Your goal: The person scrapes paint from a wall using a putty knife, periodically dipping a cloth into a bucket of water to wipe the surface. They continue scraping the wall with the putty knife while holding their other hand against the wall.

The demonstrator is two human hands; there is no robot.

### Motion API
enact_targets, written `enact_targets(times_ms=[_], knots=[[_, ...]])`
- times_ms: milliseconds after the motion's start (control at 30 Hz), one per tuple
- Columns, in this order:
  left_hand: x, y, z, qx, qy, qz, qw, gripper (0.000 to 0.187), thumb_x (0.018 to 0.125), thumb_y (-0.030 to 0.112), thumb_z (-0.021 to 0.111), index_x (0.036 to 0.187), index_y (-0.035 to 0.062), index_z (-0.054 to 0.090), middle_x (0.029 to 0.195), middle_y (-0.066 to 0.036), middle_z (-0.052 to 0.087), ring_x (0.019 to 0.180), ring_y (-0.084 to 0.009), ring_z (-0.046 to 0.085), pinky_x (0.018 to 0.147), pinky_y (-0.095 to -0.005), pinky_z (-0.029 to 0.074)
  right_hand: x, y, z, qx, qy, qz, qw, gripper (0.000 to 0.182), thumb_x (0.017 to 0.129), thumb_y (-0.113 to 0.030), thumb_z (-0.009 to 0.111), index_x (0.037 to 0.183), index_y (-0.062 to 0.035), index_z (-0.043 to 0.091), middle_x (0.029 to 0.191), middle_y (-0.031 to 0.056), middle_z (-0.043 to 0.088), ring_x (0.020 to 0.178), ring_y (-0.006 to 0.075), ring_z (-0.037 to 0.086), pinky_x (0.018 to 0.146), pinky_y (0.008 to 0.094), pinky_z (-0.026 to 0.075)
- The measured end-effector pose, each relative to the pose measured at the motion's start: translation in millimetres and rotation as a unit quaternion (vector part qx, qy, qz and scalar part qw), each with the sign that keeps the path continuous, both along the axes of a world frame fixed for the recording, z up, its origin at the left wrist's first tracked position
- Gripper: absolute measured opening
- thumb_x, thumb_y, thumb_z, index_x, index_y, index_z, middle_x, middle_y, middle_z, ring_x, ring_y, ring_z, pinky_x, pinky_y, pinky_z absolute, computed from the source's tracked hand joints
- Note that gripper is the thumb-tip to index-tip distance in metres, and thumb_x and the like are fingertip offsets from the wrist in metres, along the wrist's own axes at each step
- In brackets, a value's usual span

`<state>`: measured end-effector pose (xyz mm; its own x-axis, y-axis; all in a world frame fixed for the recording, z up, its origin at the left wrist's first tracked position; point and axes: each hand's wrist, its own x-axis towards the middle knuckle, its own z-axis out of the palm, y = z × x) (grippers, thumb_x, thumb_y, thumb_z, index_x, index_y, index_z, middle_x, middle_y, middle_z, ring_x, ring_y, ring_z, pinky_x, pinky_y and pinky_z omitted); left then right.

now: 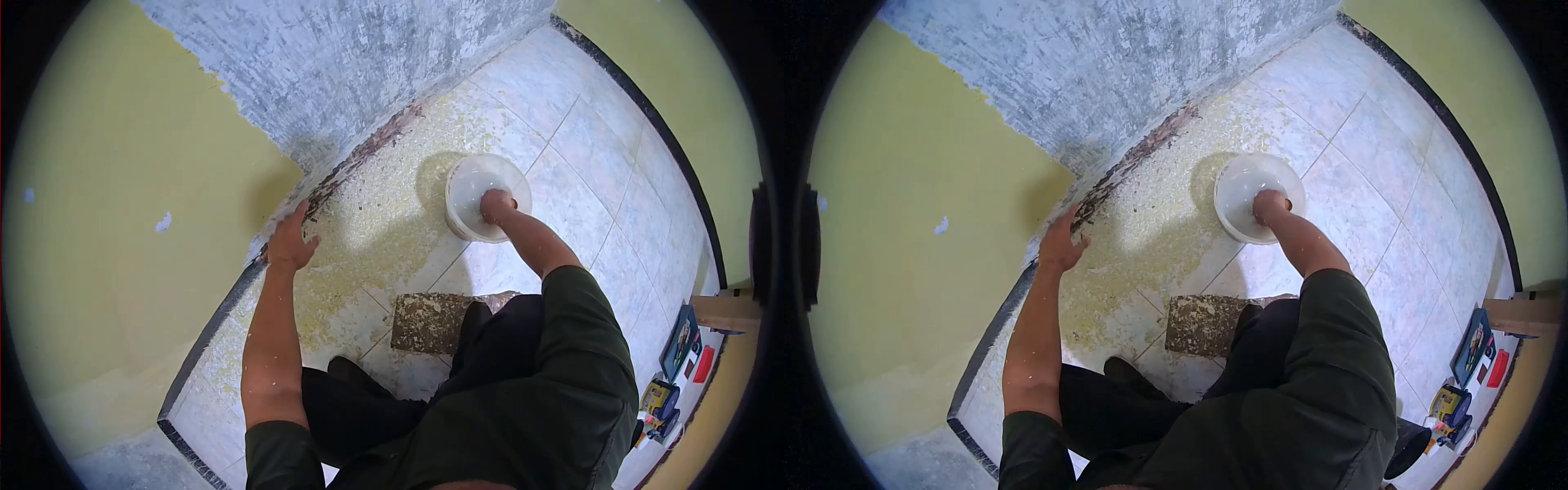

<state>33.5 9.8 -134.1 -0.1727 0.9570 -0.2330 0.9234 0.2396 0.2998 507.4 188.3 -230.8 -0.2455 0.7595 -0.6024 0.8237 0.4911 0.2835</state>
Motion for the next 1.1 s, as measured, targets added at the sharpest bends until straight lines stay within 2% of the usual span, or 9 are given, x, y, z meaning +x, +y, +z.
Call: enact_targets(times_ms=[67,267,467,567,800,900,1000,1033,1100], knots=[[-1.4,-2.3,-7.0,-0.103,-0.011,-0.028,0.994,0.092,0.082,0.041,0.078,0.157,0.0233,0.030,0.144,-0.021,0.053,0.135,-0.0342,0.050,0.112,-0.0438,0.041,1.3,1.1,-20.3,0.029,-0.039,0.045,0.998,0.027,0.078,-0.024,0.074,0.102,-0.0121,0.079,0.107,0.0132,0.075,0.102,0.0269,0.072,0.088,0.0407,0.058],[-26.9,-12.4,-36.9,-0.221,-0.122,0.042,0.967,0.096,0.077,0.049,0.080,0.157,0.0189,0.034,0.136,-0.023,0.060,0.128,-0.0376,0.057,0.111,-0.0442,0.042,-5.2,-0.7,-17.1,0.016,0.007,-0.005,1.000,0.022,0.081,-0.023,0.071,0.098,-0.0116,0.079,0.106,0.0118,0.076,0.101,0.0268,0.073,0.087,0.0389,0.058],[-69.1,-16.9,-70.2,-0.194,-0.086,0.039,0.976,0.094,0.078,0.052,0.078,0.155,0.0155,0.037,0.151,-0.021,0.048,0.139,-0.0357,0.046,0.114,-0.0431,0.039,-3.7,-3.2,39.4,0.063,0.060,0.002,0.996,0.023,0.077,-0.022,0.072,0.094,-0.0080,0.078,0.100,0.0161,0.076,0.095,0.0297,0.074,0.082,0.0419,0.060],[-80.0,-6.5,-32.8,-0.209,-0.085,0.063,0.972,0.092,0.079,0.052,0.076,0.155,0.0161,0.038,0.157,-0.018,0.041,0.145,-0.0348,0.038,0.116,-0.0431,0.036,-8.1,-10.2,92.4,0.048,0.045,-0.020,0.998,0.023,0.076,-0.023,0.072,0.092,-0.0068,0.078,0.095,0.0175,0.076,0.093,0.0323,0.074,0.080,0.0427,0.060],[-103.2,-21.4,-60.3,-0.199,-0.128,0.089,0.967,0.089,0.080,0.052,0.076,0.154,0.0171,0.039,0.155,-0.017,0.044,0.143,-0.0365,0.041,0.116,-0.0453,0.036,12.2,-33.1,149.1,0.094,0.028,-0.101,0.990,0.024,0.080,-0.023,0.070,0.094,-0.0050,0.075,0.097,0.0222,0.073,0.095,0.0366,0.072,0.082,0.0467,0.058],[-117.4,-30.9,-86.6,-0.187,-0.129,0.098,0.969,0.093,0.076,0.054,0.079,0.153,0.0163,0.043,0.147,-0.020,0.053,0.137,-0.0369,0.049,0.114,-0.0438,0.038,28.4,-24.3,141.8,0.047,0.075,0.005,0.996,0.033,0.082,-0.030,0.073,0.107,-0.0098,0.070,0.099,0.0183,0.073,0.096,0.0389,0.070,0.084,0.0495,0.056],[-131.6,-35.6,-106.4,-0.080,-0.179,0.100,0.975,0.083,0.076,0.043,0.085,0.145,0.0102,0.052,0.111,-0.018,0.070,0.096,-0.0256,0.065,0.087,-0.0391,0.051,24.5,1.4,116.7,-0.042,0.006,0.021,0.999,0.041,0.083,-0.031,0.074,0.118,-0.0121,0.066,0.104,0.0177,0.073,0.100,0.0398,0.068,0.086,0.0508,0.053],[-128.9,-32.4,-76.5,-0.150,-0.209,0.106,0.960,0.088,0.077,0.047,0.081,0.149,0.0077,0.047,0.143,-0.021,0.057,0.128,-0.0318,0.057,0.106,-0.0393,0.044,-7.0,-14.4,141.4,-0.037,0.026,-0.014,0.999,0.047,0.081,-0.032,0.075,0.119,-0.0073,0.065,0.103,0.0197,0.072,0.101,0.0398,0.068,0.087,0.0501,0.053],[-142.3,-33.3,-89.6,-0.131,-0.234,0.135,0.954,0.088,0.077,0.048,0.081,0.148,0.0081,0.047,0.139,-0.022,0.058,0.125,-0.0309,0.059,0.105,-0.0394,0.045,-14.8,-4.5,123.1,-0.044,0.036,0.060,0.997,0.045,0.080,-0.032,0.075,0.114,-0.0043,0.069,0.098,0.0196,0.073,0.098,0.0383,0.069,0.084,0.0485,0.054]])
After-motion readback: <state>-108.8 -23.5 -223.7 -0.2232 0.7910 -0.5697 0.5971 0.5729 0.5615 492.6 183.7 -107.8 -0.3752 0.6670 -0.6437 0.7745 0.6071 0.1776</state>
